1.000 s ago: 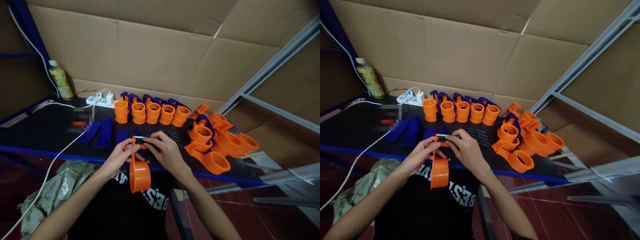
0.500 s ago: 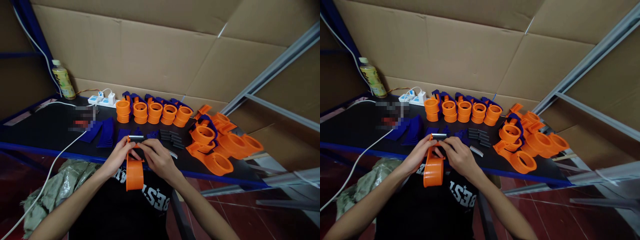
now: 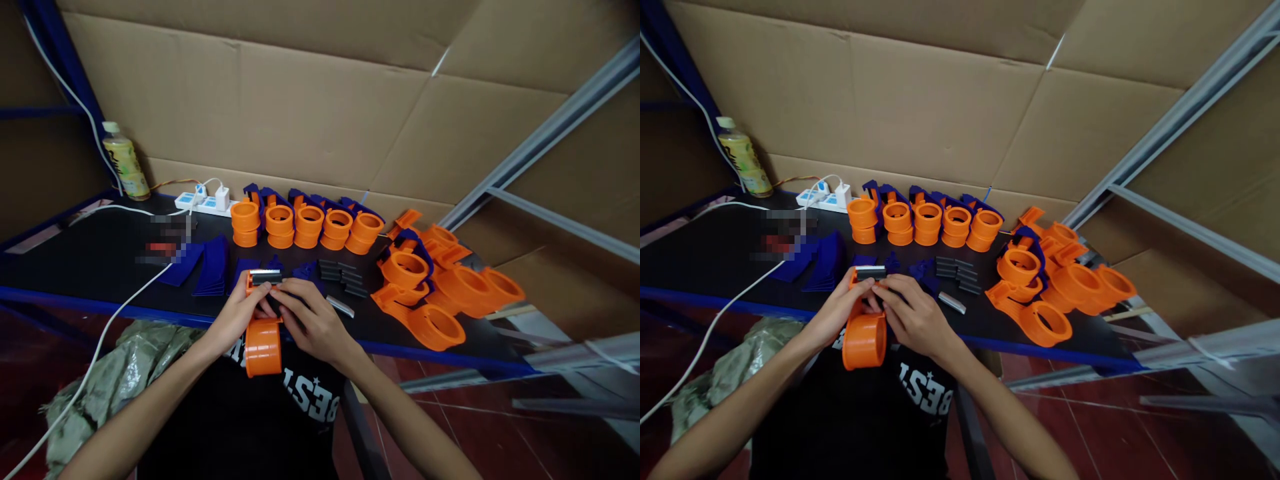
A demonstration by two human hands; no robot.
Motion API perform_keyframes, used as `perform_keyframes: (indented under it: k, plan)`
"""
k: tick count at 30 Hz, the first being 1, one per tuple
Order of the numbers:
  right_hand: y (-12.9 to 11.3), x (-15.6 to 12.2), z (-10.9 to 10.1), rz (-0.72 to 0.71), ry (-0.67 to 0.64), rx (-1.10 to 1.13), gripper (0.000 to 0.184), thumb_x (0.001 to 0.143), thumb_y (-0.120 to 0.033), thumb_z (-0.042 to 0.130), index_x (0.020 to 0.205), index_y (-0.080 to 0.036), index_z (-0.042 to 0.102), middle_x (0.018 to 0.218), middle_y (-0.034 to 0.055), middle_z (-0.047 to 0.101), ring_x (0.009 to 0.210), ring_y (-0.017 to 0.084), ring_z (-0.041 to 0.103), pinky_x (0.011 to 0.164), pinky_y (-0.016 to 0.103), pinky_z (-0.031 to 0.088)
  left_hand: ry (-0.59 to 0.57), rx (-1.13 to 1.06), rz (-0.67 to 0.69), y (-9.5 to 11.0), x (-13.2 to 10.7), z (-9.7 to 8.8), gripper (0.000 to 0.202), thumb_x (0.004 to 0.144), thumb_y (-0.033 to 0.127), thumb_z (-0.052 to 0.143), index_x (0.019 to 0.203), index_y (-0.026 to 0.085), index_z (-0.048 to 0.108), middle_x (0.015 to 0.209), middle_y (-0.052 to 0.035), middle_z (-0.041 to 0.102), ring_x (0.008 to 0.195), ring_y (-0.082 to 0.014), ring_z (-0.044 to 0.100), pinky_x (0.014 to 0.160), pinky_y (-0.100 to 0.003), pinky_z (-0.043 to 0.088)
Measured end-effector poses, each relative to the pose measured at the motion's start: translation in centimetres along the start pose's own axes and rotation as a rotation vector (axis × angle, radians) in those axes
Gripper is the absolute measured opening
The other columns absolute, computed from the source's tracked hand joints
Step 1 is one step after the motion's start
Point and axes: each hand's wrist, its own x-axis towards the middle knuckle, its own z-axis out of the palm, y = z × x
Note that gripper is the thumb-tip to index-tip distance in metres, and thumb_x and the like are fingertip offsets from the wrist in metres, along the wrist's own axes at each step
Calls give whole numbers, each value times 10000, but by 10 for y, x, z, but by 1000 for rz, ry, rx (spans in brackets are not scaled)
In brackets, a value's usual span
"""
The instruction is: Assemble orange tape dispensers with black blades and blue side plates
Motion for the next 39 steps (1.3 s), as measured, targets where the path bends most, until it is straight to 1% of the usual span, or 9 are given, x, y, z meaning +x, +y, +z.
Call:
perform_keyframes:
  k: [7,10,14,17,21,26,30,35,39]
  plan:
    - [1,0,-4,-7,-34,115,457,943,-40,507,1361,-217,564,1344,141,616,1362,249,525,1087,472,514,17,-220,-62,4,-1,2,353,867,452,695,1074,219,531,628,38,669,508,-136,643,565,-235,533]
    - [7,4,-14,89,-61,102,375,969,-73,482,1281,-226,623,1324,124,640,1304,237,569,1072,471,510,3,-344,-109,8,1,-2,349,858,470,685,1029,184,583,590,16,654,484,-137,622,523,-224,508]
    - [23,10,-28,256,-299,-82,314,972,-180,567,1273,-227,643,1240,109,686,1194,257,604,1038,516,496,-17,-434,-177,17,1,-7,415,875,546,613,933,138,661,554,-13,624,481,-142,604,493,-224,489]
    - [32,12,-33,256,-489,-142,402,894,-215,711,1291,-234,653,1217,105,691,1155,262,611,1000,483,514,-59,-523,-240,22,1,-7,485,899,597,545,906,134,687,567,-14,606,480,-133,585,501,-233,493]
    - [38,12,-31,231,-564,-123,476,805,-115,782,1257,-224,682,1189,98,696,1101,243,635,966,410,531,-65,-536,-305,23,0,-5,487,897,603,554,863,136,690,556,1,566,475,-132,573,549,-261,526]
    - [44,13,-28,252,-538,-62,444,783,-22,738,1183,-210,707,1141,89,694,1066,214,653,933,344,544,-80,-537,-318,19,0,-7,518,903,618,535,858,130,703,571,-7,571,475,-134,565,578,-284,541]
    - [39,17,-39,304,-517,-69,443,776,-24,699,1180,-204,689,1168,92,672,1076,222,651,955,378,544,-94,-564,-332,18,0,-6,515,907,608,540,877,124,715,555,-13,582,475,-140,584,562,-275,530]
    - [20,23,-61,402,-246,137,409,839,-95,632,1230,-212,652,1218,83,671,1048,206,652,915,368,550,-177,-517,-393,20,-2,-4,611,937,637,476,1096,107,734,648,-98,707,531,-205,684,545,-291,550]
    - [8,22,-49,647,25,527,280,940,-267,595,1196,-179,668,952,61,727,760,153,679,686,281,557,-203,-496,-410,20,-5,2,614,965,610,447,1256,129,693,988,-185,787,567,-205,730,554,-290,578]
